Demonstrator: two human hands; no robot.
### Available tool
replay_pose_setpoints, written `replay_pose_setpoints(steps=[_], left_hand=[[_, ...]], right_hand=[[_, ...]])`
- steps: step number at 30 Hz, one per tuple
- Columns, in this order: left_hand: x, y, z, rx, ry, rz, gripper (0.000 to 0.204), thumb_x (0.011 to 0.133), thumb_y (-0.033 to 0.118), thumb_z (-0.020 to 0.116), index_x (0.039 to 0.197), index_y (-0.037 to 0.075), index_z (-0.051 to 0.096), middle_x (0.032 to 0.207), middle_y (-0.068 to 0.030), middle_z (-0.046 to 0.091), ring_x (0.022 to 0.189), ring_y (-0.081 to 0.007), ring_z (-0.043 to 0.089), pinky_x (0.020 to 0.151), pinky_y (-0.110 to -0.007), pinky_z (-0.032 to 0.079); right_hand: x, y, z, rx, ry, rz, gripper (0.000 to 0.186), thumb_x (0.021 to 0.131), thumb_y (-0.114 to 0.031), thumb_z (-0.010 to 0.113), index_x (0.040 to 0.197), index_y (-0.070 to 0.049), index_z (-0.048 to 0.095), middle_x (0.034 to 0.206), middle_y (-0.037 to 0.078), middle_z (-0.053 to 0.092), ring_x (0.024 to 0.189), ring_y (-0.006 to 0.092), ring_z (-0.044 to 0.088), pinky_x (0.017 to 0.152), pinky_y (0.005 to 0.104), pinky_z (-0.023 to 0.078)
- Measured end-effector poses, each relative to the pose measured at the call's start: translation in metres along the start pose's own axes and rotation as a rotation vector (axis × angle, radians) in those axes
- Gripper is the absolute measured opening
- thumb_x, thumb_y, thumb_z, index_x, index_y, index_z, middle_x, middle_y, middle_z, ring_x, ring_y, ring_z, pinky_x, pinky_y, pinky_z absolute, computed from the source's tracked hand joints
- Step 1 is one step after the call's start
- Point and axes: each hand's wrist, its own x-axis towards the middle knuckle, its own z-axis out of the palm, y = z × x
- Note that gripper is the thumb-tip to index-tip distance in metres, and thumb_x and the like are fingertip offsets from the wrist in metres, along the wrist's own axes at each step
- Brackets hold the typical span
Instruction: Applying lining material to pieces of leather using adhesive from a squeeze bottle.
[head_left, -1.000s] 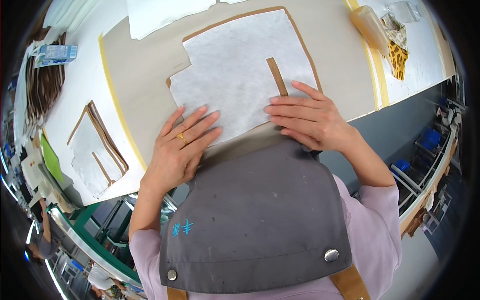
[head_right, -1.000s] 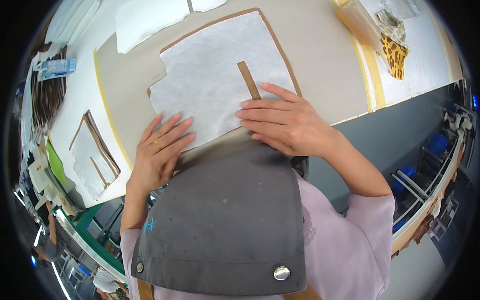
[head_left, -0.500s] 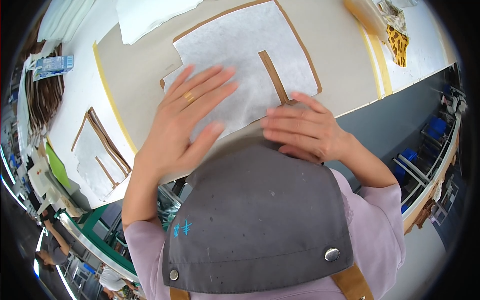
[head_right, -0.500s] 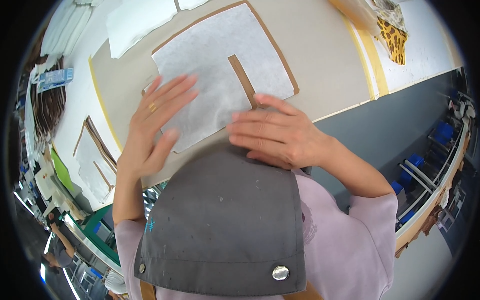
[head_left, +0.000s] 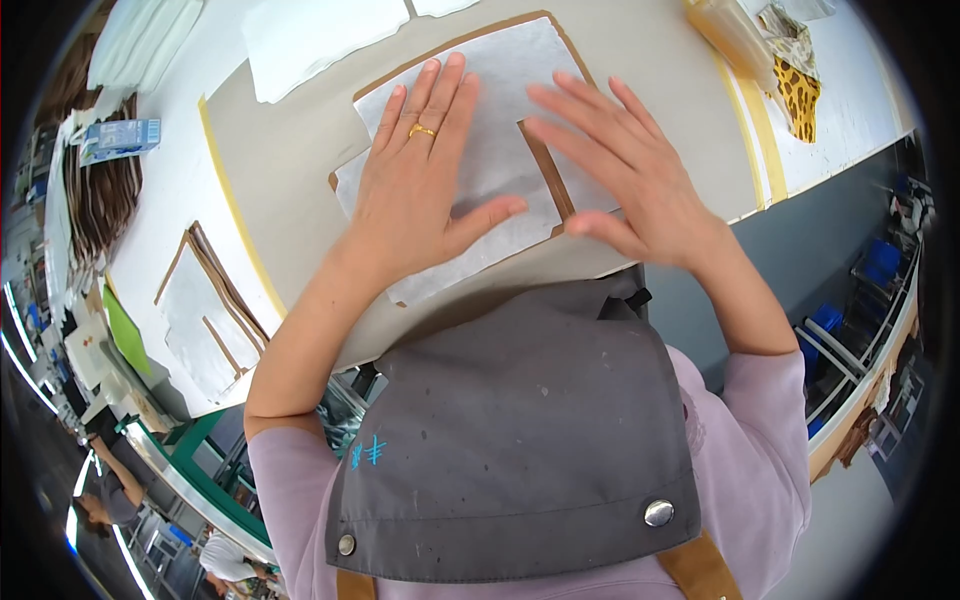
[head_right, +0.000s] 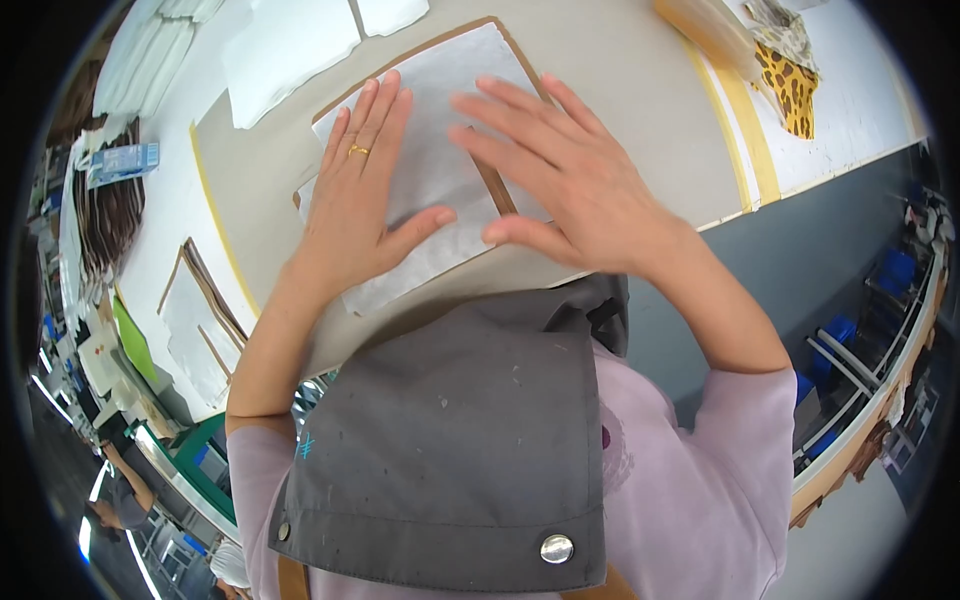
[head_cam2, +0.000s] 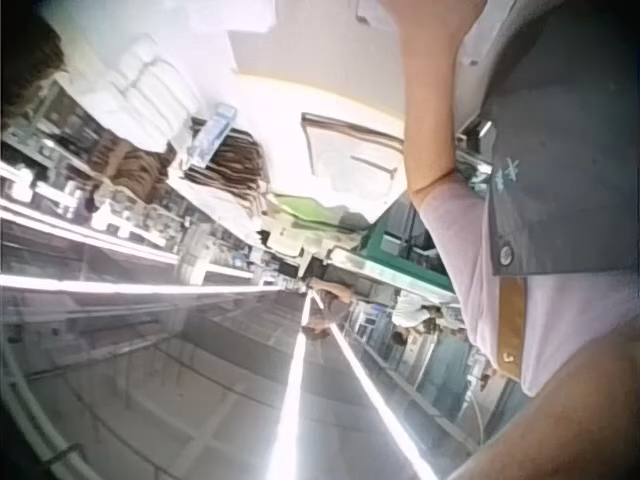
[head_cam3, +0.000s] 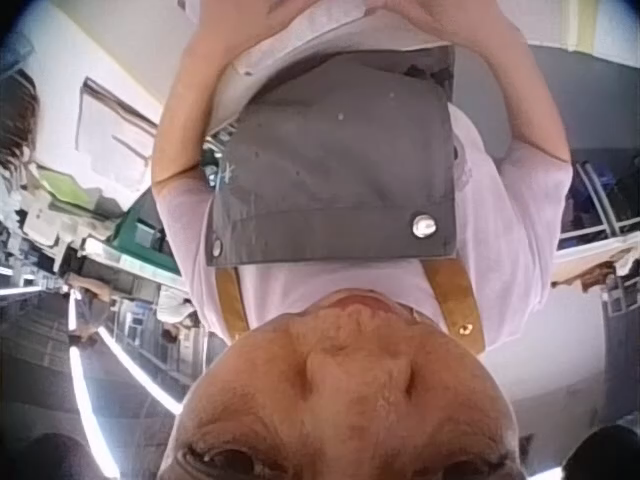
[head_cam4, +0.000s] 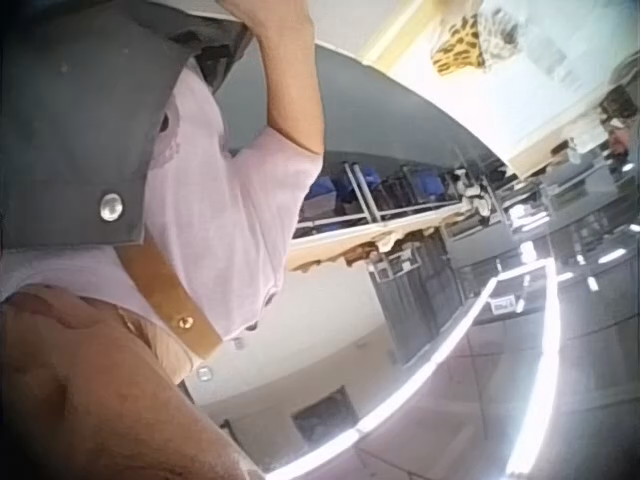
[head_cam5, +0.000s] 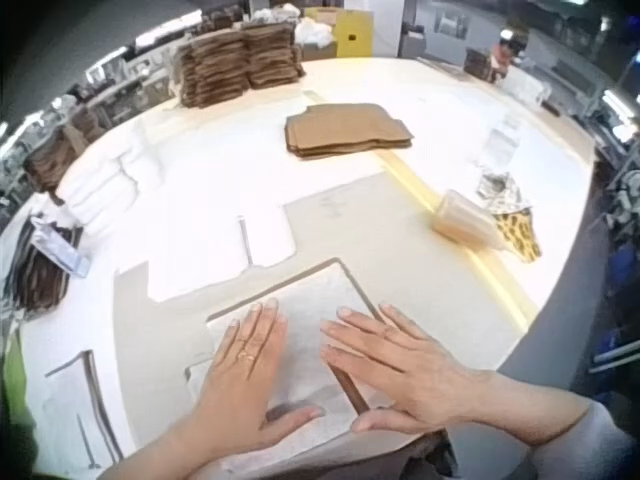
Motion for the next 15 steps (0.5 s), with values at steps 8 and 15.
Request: replay_pose_setpoints(steps=[8,15], left_hand=[[-0.042,-0.011,0.006,0.133,0.034,-0.289,0.109,0.082,0.065,0.063,0.148,-0.011,0.022,0.157,-0.0291,0.018,0.148,-0.0421,0.012,0.118,-0.055,0.011],[-0.068,-0.015,-0.008,0.251,0.098,-0.525,0.115,0.081,0.067,0.062,0.149,-0.012,0.014,0.158,-0.0301,0.010,0.148,-0.0458,0.003,0.116,-0.058,0.003]], right_hand=[[0.012,0.007,0.015,-0.123,-0.224,0.056,0.083,0.087,-0.052,0.059,0.152,-0.010,0.029,0.159,0.007,0.027,0.148,0.0264,0.019,0.120,0.0495,0.014],[0.060,-0.001,0.014,-0.095,-0.162,-0.093,0.082,0.087,-0.050,0.060,0.152,-0.011,0.030,0.159,0.005,0.027,0.148,0.0254,0.020,0.120,0.0513,0.013]])
